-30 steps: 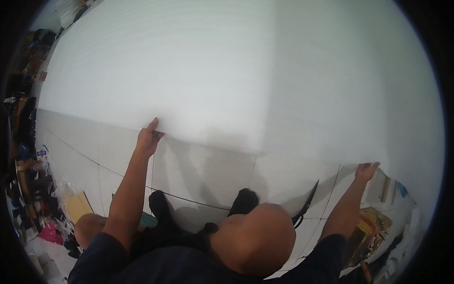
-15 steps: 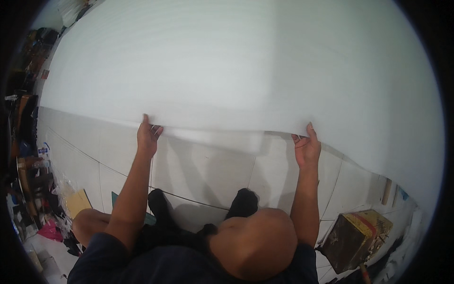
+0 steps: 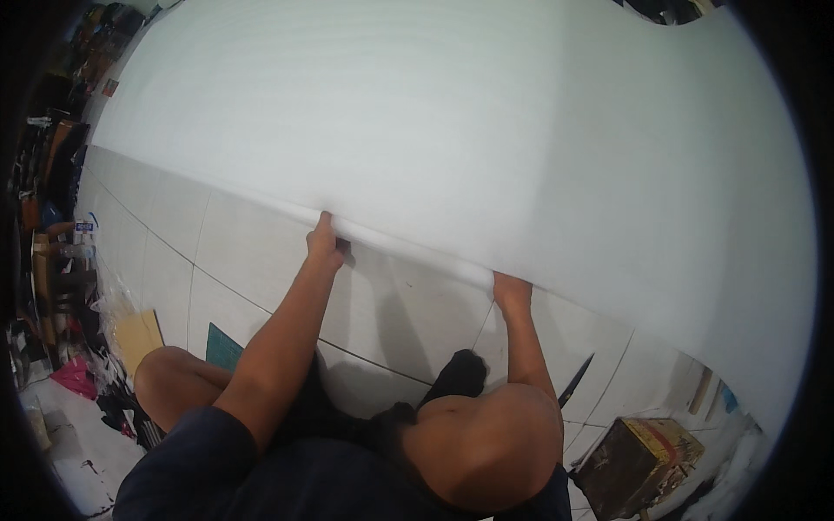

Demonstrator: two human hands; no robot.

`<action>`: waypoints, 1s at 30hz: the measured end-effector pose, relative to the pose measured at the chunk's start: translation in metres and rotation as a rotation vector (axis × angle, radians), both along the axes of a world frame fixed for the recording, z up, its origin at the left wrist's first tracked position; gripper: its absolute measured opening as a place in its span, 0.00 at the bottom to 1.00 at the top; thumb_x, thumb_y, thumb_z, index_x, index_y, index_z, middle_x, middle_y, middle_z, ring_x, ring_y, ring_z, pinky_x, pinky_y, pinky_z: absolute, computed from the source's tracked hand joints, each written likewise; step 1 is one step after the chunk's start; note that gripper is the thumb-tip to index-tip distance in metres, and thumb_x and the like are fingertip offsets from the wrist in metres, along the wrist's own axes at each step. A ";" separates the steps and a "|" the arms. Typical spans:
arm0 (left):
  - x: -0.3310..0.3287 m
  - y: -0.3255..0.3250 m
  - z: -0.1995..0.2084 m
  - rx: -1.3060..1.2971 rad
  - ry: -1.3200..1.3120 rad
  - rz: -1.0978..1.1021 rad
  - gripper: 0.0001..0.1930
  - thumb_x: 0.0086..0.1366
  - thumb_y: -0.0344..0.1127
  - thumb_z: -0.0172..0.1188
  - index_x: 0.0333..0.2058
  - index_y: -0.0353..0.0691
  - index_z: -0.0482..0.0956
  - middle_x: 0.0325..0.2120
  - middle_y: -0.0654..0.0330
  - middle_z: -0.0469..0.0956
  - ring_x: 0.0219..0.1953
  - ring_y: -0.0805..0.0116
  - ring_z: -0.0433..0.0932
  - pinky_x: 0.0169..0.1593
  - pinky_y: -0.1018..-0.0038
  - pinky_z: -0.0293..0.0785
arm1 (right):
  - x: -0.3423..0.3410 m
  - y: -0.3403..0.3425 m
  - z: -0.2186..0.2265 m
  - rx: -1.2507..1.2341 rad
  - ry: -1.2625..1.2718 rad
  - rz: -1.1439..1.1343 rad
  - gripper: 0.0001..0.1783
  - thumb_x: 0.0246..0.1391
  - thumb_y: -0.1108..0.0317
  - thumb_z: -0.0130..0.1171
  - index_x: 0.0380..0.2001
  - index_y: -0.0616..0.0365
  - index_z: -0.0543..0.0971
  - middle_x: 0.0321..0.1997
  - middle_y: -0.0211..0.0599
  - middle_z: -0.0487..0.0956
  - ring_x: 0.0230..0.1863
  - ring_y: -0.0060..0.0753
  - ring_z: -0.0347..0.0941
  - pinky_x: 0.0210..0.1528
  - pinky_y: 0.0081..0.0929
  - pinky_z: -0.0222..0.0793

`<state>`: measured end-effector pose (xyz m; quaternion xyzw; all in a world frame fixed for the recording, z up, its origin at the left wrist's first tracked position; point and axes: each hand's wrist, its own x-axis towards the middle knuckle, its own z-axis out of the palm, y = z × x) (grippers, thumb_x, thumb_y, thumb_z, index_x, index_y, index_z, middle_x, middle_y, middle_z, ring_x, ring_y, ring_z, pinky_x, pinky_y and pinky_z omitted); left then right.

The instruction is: The person sits on the floor and uses scissors to cut a large white foam sheet into smaller rectangular pieces. The person repeatedly folds the foam, cuts along the fold, and separates the pieces.

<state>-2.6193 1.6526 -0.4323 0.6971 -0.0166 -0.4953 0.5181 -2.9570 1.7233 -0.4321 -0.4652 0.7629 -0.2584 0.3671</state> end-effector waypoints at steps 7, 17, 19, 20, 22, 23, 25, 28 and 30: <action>-0.024 -0.009 0.004 -0.131 0.174 0.250 0.29 0.65 0.50 0.45 0.55 0.31 0.66 0.53 0.51 0.69 0.54 0.54 0.69 0.58 0.61 0.65 | -0.009 0.011 -0.005 -0.061 0.224 0.198 0.24 0.57 0.61 0.53 0.52 0.65 0.71 0.57 0.58 0.69 0.60 0.60 0.61 0.63 0.44 0.54; -0.018 -0.009 0.004 -0.481 0.386 0.271 0.30 0.67 0.50 0.36 0.60 0.35 0.61 0.59 0.51 0.64 0.59 0.52 0.64 0.62 0.59 0.60 | 0.009 0.020 -0.009 -0.210 0.200 0.166 0.21 0.55 0.66 0.54 0.50 0.69 0.72 0.54 0.59 0.71 0.55 0.61 0.65 0.61 0.43 0.56; -0.019 -0.010 0.001 -0.501 0.404 0.295 0.32 0.67 0.54 0.36 0.62 0.37 0.58 0.61 0.51 0.61 0.61 0.51 0.62 0.64 0.59 0.57 | 0.003 0.022 -0.011 -0.220 0.219 0.157 0.22 0.55 0.66 0.55 0.49 0.69 0.72 0.53 0.56 0.73 0.54 0.59 0.66 0.60 0.41 0.57; -0.023 -0.008 0.004 -0.508 0.447 0.337 0.33 0.67 0.57 0.36 0.62 0.38 0.57 0.62 0.52 0.61 0.62 0.52 0.61 0.65 0.59 0.56 | -0.002 0.026 -0.010 -0.226 0.138 0.111 0.23 0.55 0.65 0.56 0.51 0.69 0.71 0.52 0.54 0.73 0.53 0.57 0.67 0.60 0.40 0.58; -0.026 -0.007 0.019 -0.490 0.465 0.388 0.36 0.65 0.61 0.38 0.63 0.41 0.56 0.63 0.54 0.59 0.62 0.53 0.60 0.65 0.58 0.55 | -0.009 0.037 0.001 -0.230 -0.035 0.020 0.26 0.55 0.63 0.57 0.53 0.68 0.69 0.50 0.49 0.74 0.52 0.52 0.68 0.59 0.37 0.59; -0.027 -0.007 0.028 -0.467 0.443 0.400 0.38 0.64 0.63 0.40 0.63 0.42 0.56 0.63 0.54 0.59 0.63 0.53 0.60 0.65 0.58 0.54 | -0.013 0.046 0.008 -0.181 -0.262 -0.144 0.26 0.54 0.58 0.58 0.51 0.65 0.70 0.47 0.44 0.74 0.48 0.45 0.69 0.52 0.35 0.63; -0.019 -0.007 0.027 -0.418 0.403 0.373 0.42 0.61 0.65 0.47 0.63 0.39 0.54 0.62 0.53 0.59 0.62 0.53 0.60 0.64 0.57 0.56 | -0.023 0.059 0.026 -0.153 -0.715 -0.484 0.24 0.55 0.52 0.59 0.46 0.60 0.70 0.42 0.37 0.74 0.42 0.34 0.71 0.42 0.31 0.66; -0.012 -0.009 0.012 -0.279 0.362 0.299 0.49 0.56 0.63 0.59 0.62 0.30 0.50 0.59 0.47 0.60 0.59 0.52 0.63 0.61 0.56 0.63 | -0.044 0.067 0.032 -0.178 -1.007 -0.863 0.18 0.56 0.53 0.58 0.39 0.56 0.70 0.36 0.34 0.74 0.37 0.25 0.71 0.35 0.26 0.65; -0.024 -0.016 0.000 -0.194 0.360 0.304 0.48 0.56 0.59 0.61 0.61 0.28 0.49 0.58 0.46 0.61 0.57 0.51 0.65 0.58 0.54 0.66 | -0.056 0.070 0.023 -0.174 -0.697 -0.876 0.14 0.57 0.58 0.58 0.34 0.55 0.70 0.32 0.33 0.73 0.35 0.24 0.71 0.34 0.27 0.66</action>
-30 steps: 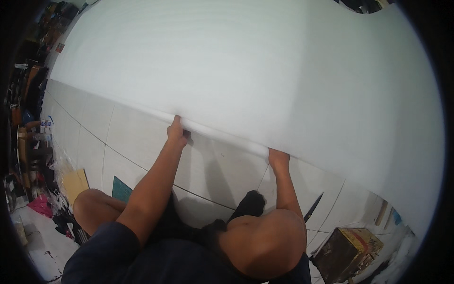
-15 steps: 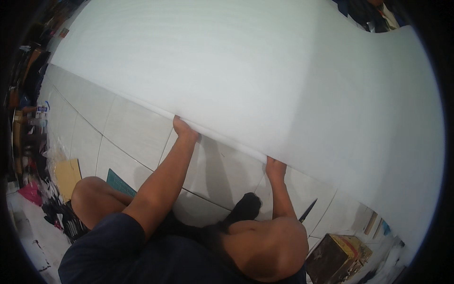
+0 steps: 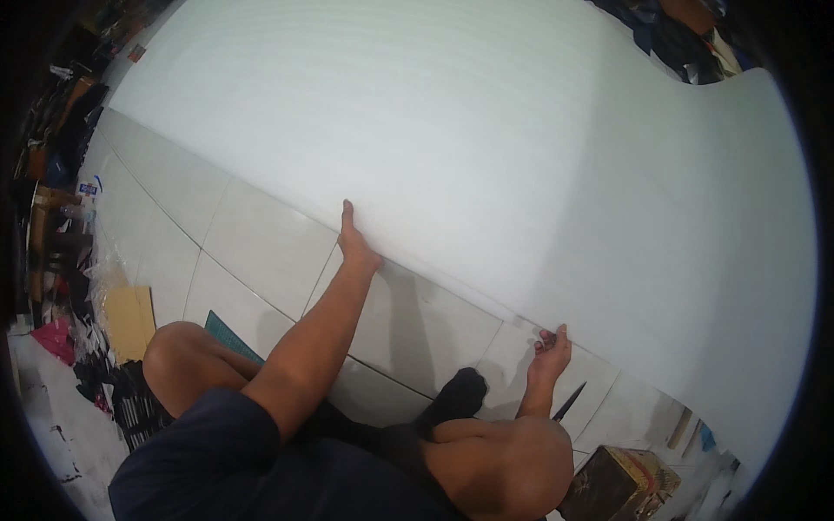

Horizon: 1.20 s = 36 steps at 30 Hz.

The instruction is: The person sits on the floor and uses scissors to cut a large white foam sheet into smaller rectangular pieces. The person repeatedly folds the foam, cuts along the fold, and separates the pieces.

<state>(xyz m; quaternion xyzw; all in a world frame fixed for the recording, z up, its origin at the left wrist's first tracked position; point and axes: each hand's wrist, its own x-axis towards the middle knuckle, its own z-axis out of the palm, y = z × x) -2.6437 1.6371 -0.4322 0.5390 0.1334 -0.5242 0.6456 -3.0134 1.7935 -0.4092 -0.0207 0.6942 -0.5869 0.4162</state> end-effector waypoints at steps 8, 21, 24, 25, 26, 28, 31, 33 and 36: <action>0.003 -0.003 -0.021 -0.123 0.046 0.068 0.41 0.59 0.54 0.54 0.58 0.25 0.52 0.54 0.43 0.64 0.51 0.50 0.71 0.53 0.54 0.71 | 0.011 0.014 -0.035 0.054 0.037 0.060 0.16 0.58 0.55 0.58 0.32 0.57 0.70 0.29 0.34 0.73 0.31 0.28 0.73 0.30 0.24 0.72; -0.006 0.010 0.014 0.269 -0.431 -0.096 0.43 0.63 0.59 0.52 0.58 0.21 0.52 0.57 0.39 0.63 0.58 0.50 0.64 0.60 0.65 0.62 | 0.010 0.025 -0.031 0.270 0.528 0.350 0.19 0.56 0.56 0.61 0.35 0.62 0.72 0.36 0.37 0.71 0.37 0.34 0.71 0.39 0.28 0.71; 0.015 0.026 0.001 0.288 -0.471 -0.103 0.42 0.64 0.58 0.51 0.58 0.21 0.52 0.56 0.39 0.63 0.58 0.50 0.64 0.60 0.64 0.62 | 0.091 0.009 0.021 -0.092 1.162 0.659 0.17 0.51 0.66 0.64 0.41 0.64 0.74 0.43 0.40 0.73 0.49 0.41 0.70 0.49 0.34 0.67; 0.008 0.024 0.006 0.259 -0.455 -0.128 0.43 0.64 0.58 0.51 0.58 0.21 0.52 0.57 0.39 0.63 0.58 0.49 0.64 0.60 0.64 0.62 | 0.096 -0.001 0.030 -0.171 1.302 0.777 0.18 0.49 0.68 0.64 0.43 0.62 0.75 0.46 0.42 0.73 0.52 0.43 0.68 0.52 0.36 0.65; 0.005 0.021 0.011 0.229 -0.446 -0.147 0.43 0.64 0.59 0.51 0.58 0.20 0.52 0.57 0.38 0.62 0.59 0.49 0.64 0.60 0.64 0.62 | 0.102 -0.011 0.038 -0.265 1.427 0.888 0.20 0.47 0.70 0.65 0.45 0.61 0.75 0.48 0.43 0.73 0.56 0.46 0.66 0.54 0.39 0.63; 0.001 0.015 0.012 0.300 -0.493 -0.208 0.43 0.64 0.59 0.51 0.58 0.20 0.53 0.57 0.38 0.62 0.59 0.49 0.64 0.61 0.65 0.61 | 0.094 -0.026 0.038 -0.178 1.537 1.192 0.26 0.43 0.73 0.66 0.50 0.57 0.76 0.53 0.45 0.73 0.62 0.50 0.61 0.58 0.44 0.59; 0.013 0.011 -0.012 0.379 -0.714 -0.391 0.43 0.65 0.58 0.51 0.60 0.22 0.53 0.58 0.36 0.61 0.59 0.49 0.64 0.62 0.63 0.59 | 0.078 -0.028 0.000 -0.238 1.662 1.114 0.25 0.40 0.75 0.65 0.48 0.54 0.78 0.55 0.46 0.72 0.60 0.53 0.63 0.58 0.49 0.58; 0.031 0.014 -0.035 0.412 -1.031 -0.694 0.48 0.61 0.63 0.52 0.62 0.25 0.49 0.59 0.37 0.59 0.59 0.49 0.63 0.61 0.57 0.59 | 0.081 -0.033 -0.006 -0.322 1.653 1.056 0.22 0.42 0.73 0.64 0.45 0.49 0.80 0.52 0.41 0.74 0.57 0.48 0.66 0.57 0.47 0.59; 0.006 0.012 -0.014 0.368 -0.500 -0.214 0.55 0.54 0.69 0.56 0.64 0.27 0.46 0.59 0.39 0.56 0.59 0.47 0.61 0.61 0.51 0.59 | 0.062 -0.030 0.001 -0.269 1.616 1.075 0.21 0.44 0.69 0.64 0.46 0.46 0.79 0.53 0.37 0.73 0.56 0.47 0.66 0.56 0.46 0.60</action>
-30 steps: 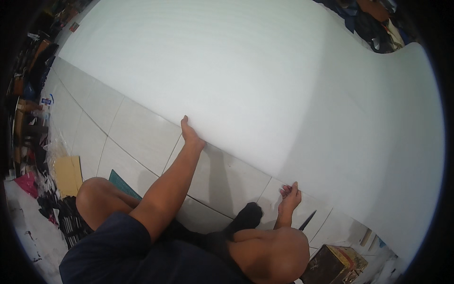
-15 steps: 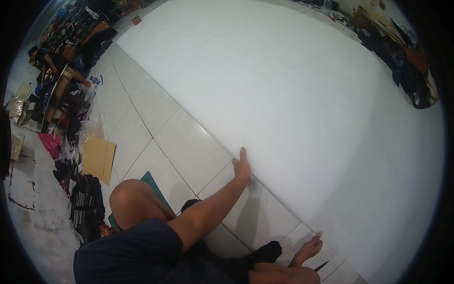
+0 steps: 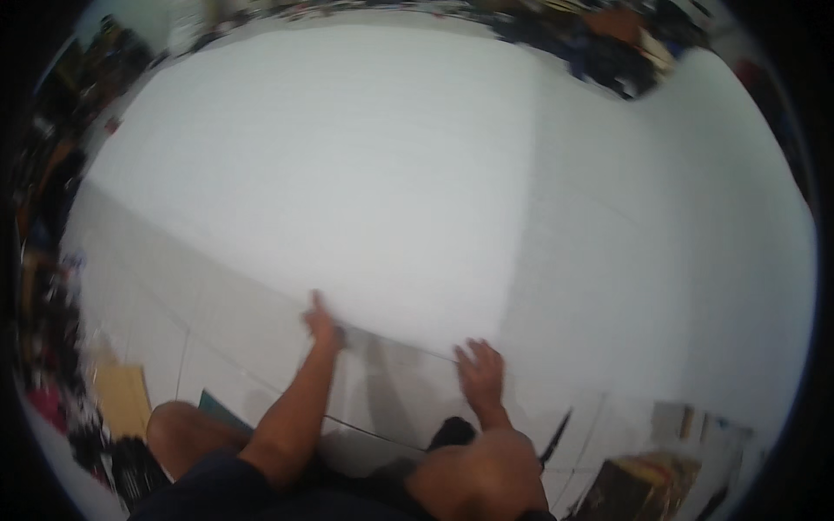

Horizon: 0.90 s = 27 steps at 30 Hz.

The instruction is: The person sits on the floor and uses scissors to cut a large white foam sheet into smaller rectangular pieces. The person repeatedly folds the foam, cuts along the fold, and separates the pieces.

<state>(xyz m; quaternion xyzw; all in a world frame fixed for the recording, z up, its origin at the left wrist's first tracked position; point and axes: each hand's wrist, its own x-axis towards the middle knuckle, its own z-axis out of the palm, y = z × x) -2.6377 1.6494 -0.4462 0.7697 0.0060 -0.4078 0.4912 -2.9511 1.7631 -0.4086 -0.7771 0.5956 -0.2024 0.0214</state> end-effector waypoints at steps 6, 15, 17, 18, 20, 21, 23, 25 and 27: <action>-0.033 0.014 0.070 -0.366 -1.261 -1.015 0.37 0.56 0.50 0.63 0.60 0.37 0.63 0.60 0.43 0.58 0.63 0.42 0.54 0.64 0.51 0.51 | 0.013 0.010 0.002 0.001 -0.044 -0.101 0.19 0.50 0.69 0.58 0.47 0.42 0.78 0.55 0.31 0.72 0.58 0.39 0.66 0.57 0.46 0.57; -0.118 0.021 0.061 -0.575 -1.288 -2.052 0.45 0.55 0.67 0.54 0.65 0.48 0.56 0.66 0.40 0.44 0.69 0.44 0.44 0.68 0.50 0.38 | -0.030 0.047 0.024 0.124 -0.322 -0.232 0.22 0.47 0.68 0.63 0.49 0.54 0.75 0.55 0.43 0.72 0.58 0.47 0.65 0.58 0.42 0.60; -0.121 0.018 0.055 -0.560 -1.363 -2.055 0.46 0.54 0.68 0.54 0.65 0.47 0.55 0.66 0.40 0.43 0.69 0.44 0.43 0.68 0.50 0.38 | -0.067 0.102 0.005 0.091 -0.386 -0.507 0.19 0.48 0.66 0.63 0.45 0.59 0.75 0.49 0.48 0.73 0.52 0.51 0.68 0.55 0.41 0.64; -0.129 0.016 0.052 -0.571 -1.343 -2.064 0.46 0.54 0.69 0.54 0.65 0.49 0.55 0.66 0.41 0.43 0.69 0.44 0.43 0.68 0.49 0.37 | -0.082 0.138 0.003 0.179 -0.491 -0.813 0.16 0.50 0.65 0.62 0.41 0.61 0.75 0.45 0.49 0.72 0.48 0.51 0.69 0.51 0.42 0.66; -0.128 0.018 0.051 -0.532 -1.336 -2.080 0.45 0.54 0.69 0.53 0.65 0.52 0.55 0.67 0.43 0.44 0.69 0.44 0.42 0.68 0.46 0.37 | -0.096 0.199 0.003 0.242 -0.442 -1.122 0.22 0.53 0.60 0.61 0.45 0.65 0.70 0.45 0.48 0.69 0.48 0.50 0.68 0.50 0.41 0.65; -0.128 0.020 0.053 -0.583 -1.379 -2.095 0.44 0.54 0.69 0.53 0.65 0.54 0.55 0.67 0.45 0.44 0.69 0.44 0.43 0.67 0.44 0.37 | -0.096 0.226 0.004 0.334 -0.383 -1.178 0.23 0.53 0.59 0.60 0.45 0.66 0.70 0.45 0.49 0.69 0.48 0.50 0.68 0.50 0.40 0.65; -0.125 0.022 0.053 -0.687 -1.484 -2.101 0.42 0.54 0.69 0.52 0.65 0.59 0.56 0.67 0.48 0.45 0.68 0.44 0.43 0.66 0.40 0.37 | -0.094 0.267 0.003 0.509 -0.271 -1.264 0.26 0.54 0.57 0.60 0.47 0.67 0.68 0.45 0.50 0.69 0.48 0.49 0.67 0.51 0.39 0.65; -0.123 0.022 0.050 -0.648 -1.512 -2.109 0.38 0.56 0.66 0.53 0.64 0.64 0.58 0.67 0.53 0.46 0.68 0.44 0.45 0.65 0.38 0.37 | -0.083 0.269 0.003 0.521 -0.559 -1.366 0.27 0.55 0.57 0.60 0.49 0.68 0.68 0.45 0.50 0.70 0.48 0.47 0.69 0.52 0.38 0.64; -0.120 0.022 0.052 -0.655 -1.528 -2.101 0.37 0.57 0.65 0.53 0.64 0.63 0.59 0.67 0.53 0.47 0.68 0.45 0.46 0.65 0.39 0.38 | -0.074 0.261 0.018 0.458 -0.750 -1.379 0.27 0.54 0.59 0.62 0.49 0.68 0.68 0.46 0.49 0.70 0.48 0.46 0.70 0.52 0.38 0.64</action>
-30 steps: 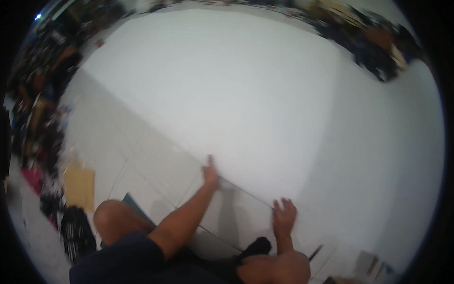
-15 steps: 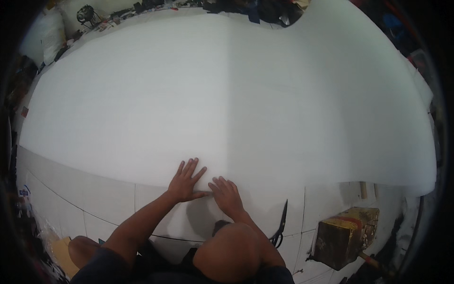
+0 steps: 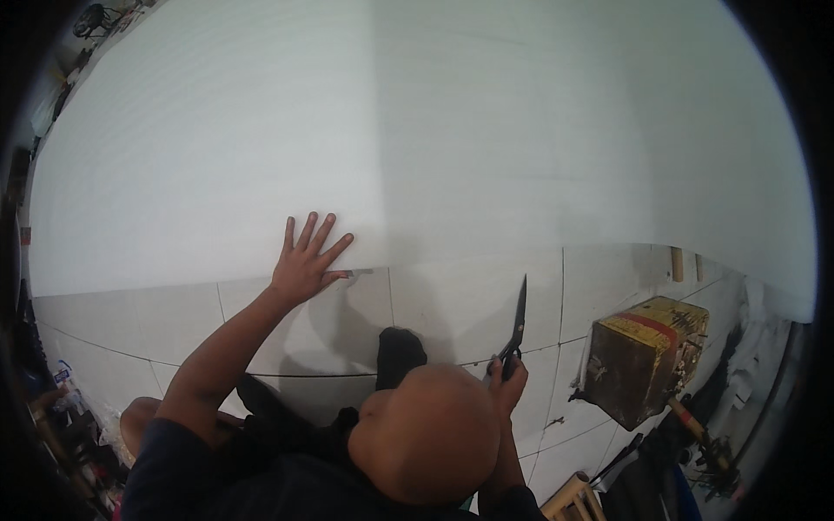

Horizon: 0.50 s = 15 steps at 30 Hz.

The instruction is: The person sits on the floor and uses scissors to cut a large white foam sheet into smaller rectangular pieces. The person repeatedly folds the foam, cuts along the fold, and separates the pieces.

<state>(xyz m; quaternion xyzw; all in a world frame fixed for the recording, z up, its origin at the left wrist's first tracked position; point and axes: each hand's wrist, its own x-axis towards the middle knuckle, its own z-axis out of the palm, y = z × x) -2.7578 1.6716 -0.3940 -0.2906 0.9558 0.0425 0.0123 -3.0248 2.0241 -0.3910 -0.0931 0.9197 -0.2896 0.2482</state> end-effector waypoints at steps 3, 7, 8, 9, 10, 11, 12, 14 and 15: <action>-0.022 0.003 -0.003 0.049 -0.026 -0.026 0.36 0.57 0.64 0.53 0.64 0.63 0.58 0.67 0.53 0.47 0.68 0.46 0.46 0.66 0.41 0.38 | -0.035 0.076 -0.064 0.038 -0.028 0.012 0.26 0.52 0.63 0.63 0.48 0.68 0.70 0.45 0.47 0.72 0.45 0.45 0.72 0.49 0.38 0.66; -0.002 0.005 0.000 0.051 0.002 0.036 0.36 0.58 0.63 0.53 0.64 0.61 0.58 0.67 0.53 0.48 0.68 0.47 0.46 0.67 0.42 0.37 | -0.024 0.014 -0.006 0.244 0.135 0.342 0.23 0.50 0.67 0.62 0.48 0.65 0.71 0.42 0.44 0.74 0.41 0.42 0.73 0.45 0.36 0.69; -0.004 0.005 0.008 0.088 0.036 0.044 0.36 0.59 0.63 0.53 0.64 0.59 0.59 0.67 0.53 0.48 0.68 0.48 0.46 0.67 0.43 0.37 | -0.027 0.003 0.005 0.253 0.035 0.309 0.22 0.50 0.67 0.62 0.47 0.64 0.71 0.40 0.42 0.74 0.40 0.40 0.73 0.44 0.35 0.69; -0.007 0.005 0.014 0.124 0.071 0.049 0.35 0.59 0.62 0.53 0.63 0.58 0.60 0.67 0.52 0.48 0.68 0.48 0.46 0.67 0.43 0.37 | -0.029 -0.003 0.010 0.261 -0.064 0.273 0.21 0.50 0.68 0.62 0.46 0.63 0.72 0.38 0.40 0.75 0.39 0.38 0.73 0.43 0.34 0.70; -0.012 0.006 0.012 0.125 0.082 0.048 0.35 0.59 0.62 0.54 0.63 0.58 0.60 0.66 0.54 0.50 0.68 0.50 0.47 0.67 0.44 0.39 | -0.031 0.005 0.003 0.134 -0.172 0.220 0.19 0.51 0.67 0.62 0.44 0.62 0.72 0.35 0.38 0.74 0.37 0.35 0.72 0.42 0.33 0.69; -0.017 0.007 0.010 0.126 0.093 0.048 0.35 0.58 0.61 0.55 0.62 0.57 0.61 0.66 0.55 0.52 0.68 0.51 0.49 0.67 0.45 0.41 | -0.033 0.018 -0.010 0.006 -0.279 0.168 0.17 0.52 0.66 0.61 0.42 0.61 0.72 0.33 0.37 0.74 0.36 0.32 0.72 0.41 0.31 0.69; -0.021 0.008 0.008 0.124 0.099 0.058 0.35 0.57 0.60 0.57 0.62 0.57 0.62 0.66 0.56 0.53 0.67 0.52 0.51 0.67 0.46 0.43 | -0.035 0.024 -0.019 -0.125 -0.389 0.127 0.15 0.53 0.65 0.61 0.40 0.60 0.72 0.30 0.35 0.73 0.34 0.29 0.71 0.40 0.29 0.69; -0.029 0.007 0.009 0.094 0.129 -0.031 0.33 0.57 0.58 0.59 0.59 0.54 0.66 0.64 0.56 0.56 0.67 0.53 0.52 0.67 0.47 0.43 | -0.008 0.018 -0.020 -0.271 -0.530 0.014 0.14 0.55 0.61 0.60 0.36 0.59 0.71 0.26 0.32 0.72 0.31 0.24 0.68 0.37 0.26 0.67; -0.032 0.007 0.008 0.088 0.142 -0.080 0.32 0.57 0.56 0.60 0.58 0.52 0.67 0.63 0.56 0.58 0.67 0.54 0.53 0.67 0.47 0.44 | 0.011 0.012 -0.019 -0.335 -0.600 -0.048 0.14 0.57 0.59 0.59 0.34 0.58 0.70 0.24 0.31 0.71 0.30 0.22 0.67 0.36 0.25 0.67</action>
